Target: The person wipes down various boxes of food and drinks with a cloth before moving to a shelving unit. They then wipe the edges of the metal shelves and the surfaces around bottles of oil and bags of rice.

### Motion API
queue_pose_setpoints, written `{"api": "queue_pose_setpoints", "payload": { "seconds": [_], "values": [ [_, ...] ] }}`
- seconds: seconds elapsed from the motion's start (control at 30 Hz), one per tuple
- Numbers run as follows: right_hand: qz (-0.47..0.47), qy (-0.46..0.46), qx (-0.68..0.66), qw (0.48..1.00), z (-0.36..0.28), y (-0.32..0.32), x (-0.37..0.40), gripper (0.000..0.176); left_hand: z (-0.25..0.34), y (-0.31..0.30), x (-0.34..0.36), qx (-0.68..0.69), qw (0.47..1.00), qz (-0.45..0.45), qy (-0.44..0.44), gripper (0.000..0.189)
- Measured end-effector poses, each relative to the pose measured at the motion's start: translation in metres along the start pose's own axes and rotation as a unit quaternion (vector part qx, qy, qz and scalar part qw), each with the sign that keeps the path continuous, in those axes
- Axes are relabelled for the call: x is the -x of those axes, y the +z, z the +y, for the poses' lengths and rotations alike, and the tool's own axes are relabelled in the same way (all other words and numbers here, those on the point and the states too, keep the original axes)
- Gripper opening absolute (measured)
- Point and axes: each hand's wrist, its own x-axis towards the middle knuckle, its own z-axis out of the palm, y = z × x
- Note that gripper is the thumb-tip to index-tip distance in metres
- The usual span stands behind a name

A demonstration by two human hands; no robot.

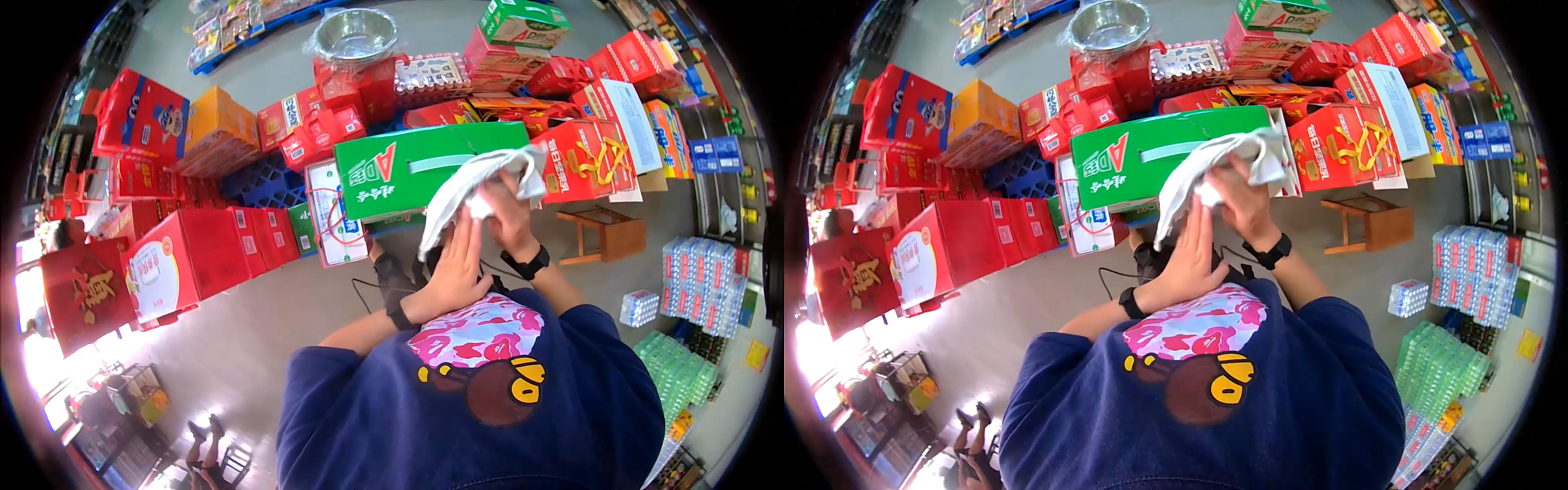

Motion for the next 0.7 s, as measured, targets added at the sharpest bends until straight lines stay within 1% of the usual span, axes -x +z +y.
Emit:
{"api": "queue_pose_setpoints", "payload": {
  "seconds": [0.03, 0.07, 0.1, 0.17, 0.23, 0.3, 0.33, 0.37, 0.4, 0.43, 0.47, 0.5, 0.53, 0.57, 0.6, 0.63, 0.7],
  "values": [
    [0.022, 0.013, 0.080, 0.996, -0.003, -0.009, -0.015, 0.041, 0.007, -0.008, -0.007, -0.079, 0.996, -0.013, 0.045, 0.095],
    [0.013, 0.033, 0.052, 0.998, 0.004, -0.011, -0.013, 0.039, 0.009, -0.008, -0.014, -0.117, 0.991, 0.000, 0.059, 0.084],
    [0.013, 0.058, 0.020, 0.998, 0.013, -0.013, -0.007, 0.038, 0.019, -0.024, -0.039, -0.239, 0.970, -0.049, 0.002, 0.075],
    [0.033, 0.077, 0.010, 0.996, 0.023, -0.014, -0.004, 0.035, 0.019, -0.024, -0.046, -0.257, 0.966, -0.033, 0.007, 0.072],
    [0.062, 0.104, -0.013, 0.993, 0.033, -0.018, 0.005, 0.033, 0.018, -0.020, -0.074, -0.273, 0.960, -0.030, 0.062, 0.071],
    [0.142, 0.219, -0.104, 0.960, 0.041, -0.018, 0.009, 0.032, 0.021, -0.013, -0.085, -0.291, 0.954, -0.045, 0.060, 0.072],
    [0.169, 0.270, -0.172, 0.932, 0.047, -0.018, 0.014, 0.027, 0.022, -0.006, -0.099, -0.311, 0.945, -0.060, 0.087, 0.071],
    [0.168, 0.271, -0.172, 0.932, 0.044, -0.012, 0.015, 0.027, 0.019, -0.006, -0.105, -0.325, 0.937, -0.065, 0.109, 0.071],
    [0.208, 0.367, -0.290, 0.859, 0.044, -0.013, 0.016, 0.027, 0.022, -0.005, -0.122, -0.345, 0.927, -0.078, 0.127, 0.073],
    [0.235, 0.447, -0.402, 0.763, 0.050, -0.015, 0.019, 0.026, 0.022, 0.003, -0.131, -0.343, 0.927, -0.076, 0.130, 0.074],
    [0.217, 0.435, -0.389, 0.783, 0.053, -0.011, 0.027, 0.029, 0.022, 0.005, -0.131, -0.337, 0.932, -0.070, 0.115, 0.075],
    [0.225, 0.443, -0.394, 0.774, 0.062, -0.007, 0.033, 0.029, 0.023, 0.011, -0.140, -0.335, 0.933, -0.079, 0.101, 0.077],
    [0.225, 0.464, -0.449, 0.730, 0.070, -0.002, 0.039, 0.029, 0.023, 0.017, -0.146, -0.336, 0.932, -0.087, 0.100, 0.077],
    [0.222, 0.478, -0.499, 0.688, 0.069, 0.006, 0.043, 0.030, 0.025, 0.016, -0.142, -0.353, 0.928, -0.075, 0.093, 0.073],
    [0.228, 0.498, -0.548, 0.633, 0.075, 0.011, 0.048, 0.031, 0.026, 0.022, -0.147, -0.371, 0.921, -0.079, 0.089, 0.070],
    [0.232, 0.504, -0.548, 0.626, 0.081, 0.015, 0.054, 0.031, 0.027, 0.030, -0.150, -0.370, 0.921, -0.089, 0.089, 0.070],
    [0.216, 0.442, -0.596, 0.635, 0.084, 0.020, 0.059, 0.033, 0.030, 0.039, -0.146, -0.426, 0.900, -0.041, 0.085, 0.061]
  ]
}}
